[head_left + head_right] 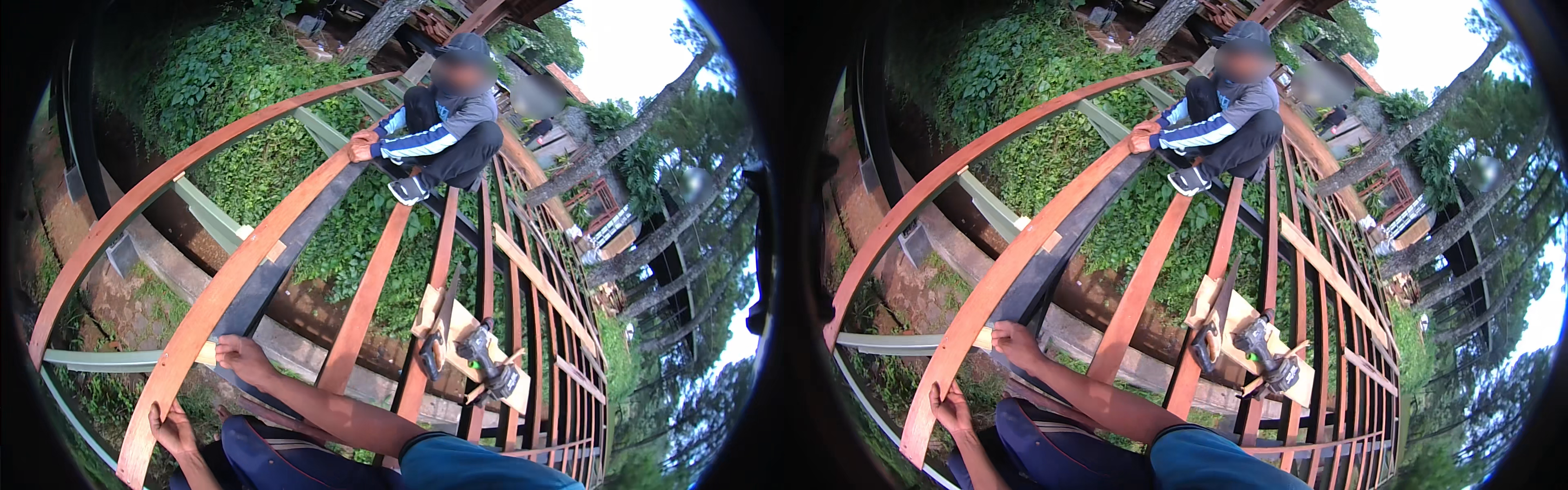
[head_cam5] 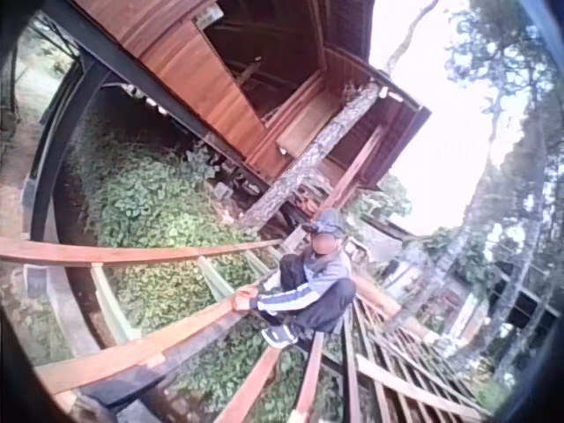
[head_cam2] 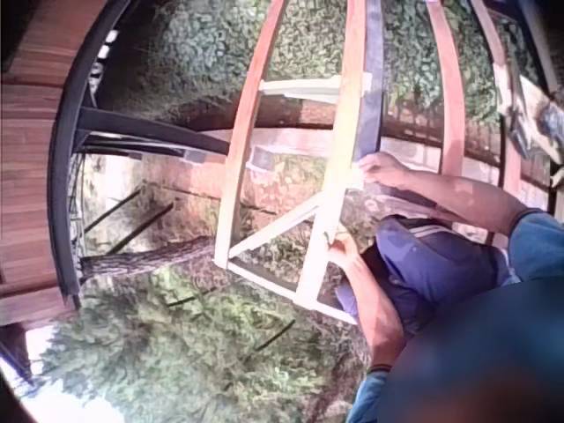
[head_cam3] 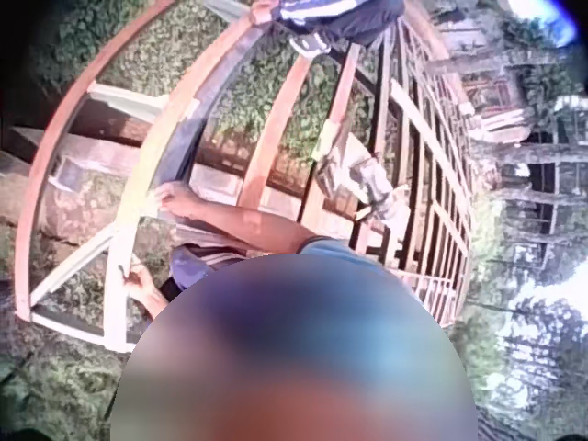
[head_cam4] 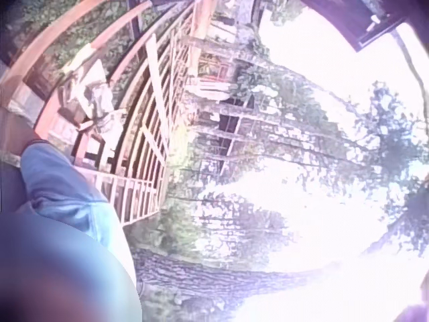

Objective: The person assembles a curved wooden framework on an elevated outdoor structure. They position wooden planks between metal beams, secure them with a cordless drill, and use a hand saw to trim excess length. A coworker assists by holding planks in place.

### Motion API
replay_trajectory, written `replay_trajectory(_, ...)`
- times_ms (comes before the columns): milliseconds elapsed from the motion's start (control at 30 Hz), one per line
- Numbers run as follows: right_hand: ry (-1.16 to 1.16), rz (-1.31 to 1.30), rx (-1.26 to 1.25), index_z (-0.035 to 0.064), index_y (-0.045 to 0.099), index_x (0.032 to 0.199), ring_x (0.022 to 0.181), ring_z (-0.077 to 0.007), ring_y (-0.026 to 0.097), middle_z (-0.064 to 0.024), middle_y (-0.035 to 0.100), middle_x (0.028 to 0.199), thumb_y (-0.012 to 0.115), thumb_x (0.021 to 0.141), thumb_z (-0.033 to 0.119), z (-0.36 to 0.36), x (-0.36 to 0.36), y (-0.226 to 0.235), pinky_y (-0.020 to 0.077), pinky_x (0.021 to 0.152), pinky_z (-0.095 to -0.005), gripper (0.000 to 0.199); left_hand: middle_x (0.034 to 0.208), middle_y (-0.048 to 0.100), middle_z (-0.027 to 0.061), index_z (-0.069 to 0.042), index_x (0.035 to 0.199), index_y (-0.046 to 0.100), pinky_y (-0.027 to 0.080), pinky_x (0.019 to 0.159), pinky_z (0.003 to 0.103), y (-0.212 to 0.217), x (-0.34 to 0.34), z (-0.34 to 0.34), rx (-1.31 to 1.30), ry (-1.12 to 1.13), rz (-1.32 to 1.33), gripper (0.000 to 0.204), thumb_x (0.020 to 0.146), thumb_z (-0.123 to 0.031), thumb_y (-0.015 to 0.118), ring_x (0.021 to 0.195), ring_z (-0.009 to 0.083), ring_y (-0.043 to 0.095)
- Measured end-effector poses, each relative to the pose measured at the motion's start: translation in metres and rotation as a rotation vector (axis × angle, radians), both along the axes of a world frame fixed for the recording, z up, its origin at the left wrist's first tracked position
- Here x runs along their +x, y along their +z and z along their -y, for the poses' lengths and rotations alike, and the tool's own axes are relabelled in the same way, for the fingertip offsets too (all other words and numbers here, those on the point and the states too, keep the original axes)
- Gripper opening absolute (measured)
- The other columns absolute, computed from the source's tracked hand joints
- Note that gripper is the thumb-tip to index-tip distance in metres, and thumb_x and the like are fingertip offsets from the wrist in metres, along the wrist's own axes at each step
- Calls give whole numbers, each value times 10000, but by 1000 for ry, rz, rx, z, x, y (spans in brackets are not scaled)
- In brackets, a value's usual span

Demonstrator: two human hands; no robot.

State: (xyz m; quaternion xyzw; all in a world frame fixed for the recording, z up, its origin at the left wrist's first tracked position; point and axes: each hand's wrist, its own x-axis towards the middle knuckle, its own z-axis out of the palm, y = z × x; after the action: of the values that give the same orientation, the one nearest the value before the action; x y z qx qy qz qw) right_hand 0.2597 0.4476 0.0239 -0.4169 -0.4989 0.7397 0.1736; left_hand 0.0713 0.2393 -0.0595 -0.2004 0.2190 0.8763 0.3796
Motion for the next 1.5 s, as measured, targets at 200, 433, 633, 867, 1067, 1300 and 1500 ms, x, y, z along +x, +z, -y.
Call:
replay_trajectory(200,54,-26,361,-61,465,1445,1086,-216,696,-221,633,1325,533,984,-8,8,65,80,568,911,-335,469,1261,686,195,-64,1231,670,552,1044,424,16,2,20,75,-374,-212,382,1035,-388,625,1167,285,673)
replay_trajectory(433,-203,213,702,-59,577,1347,996,-214,733,-180,715,1219,591,963,19,91,290,160,571,867,-336,392,1135,711,52,-91,1194,637,551,838,310,33,4,77,-371,-472,-391,469,1016,-524,611,980,152,659)
replay_trajectory(633,-577,550,540,-35,647,1266,1028,-198,728,-169,739,1182,632,977,67,164,460,159,585,826,-322,307,1187,671,89,-77,1304,582,512,914,363,38,4,97,-562,-511,-394,493,1016,-477,600,1037,233,636)
replay_trajectory(867,-1150,1265,859,-51,609,1296,995,-297,683,-213,669,1139,731,889,148,206,622,139,557,883,-406,469,1185,670,170,-54,1229,604,483,1057,522,42,20,88,-574,-692,-509,395,1084,-399,478,1124,353,636)
replay_trajectory(1067,-1581,526,119,-32,595,1256,908,-232,656,-133,659,1062,748,871,113,211,688,83,574,740,-376,439,1212,662,168,-38,1288,566,508,1047,514,32,24,98,-582,-665,-559,383,1094,-350,458,1116,350,628)
replay_trajectory(1300,-1473,152,12,37,642,1120,820,-213,642,-94,687,984,653,931,191,186,680,28,543,685,-379,244,1109,641,129,-60,1330,562,541,1013,531,46,37,101,-594,-629,-524,340,1081,-278,482,1098,352,626)
replay_trajectory(1500,-1717,-289,-163,38,604,1071,879,-284,655,-146,685,1121,461,1003,371,176,708,0,554,733,-427,369,1309,626,185,-53,1498,446,537,1003,523,55,45,110,-590,-651,-571,471,1077,-257,494,1145,376,634)
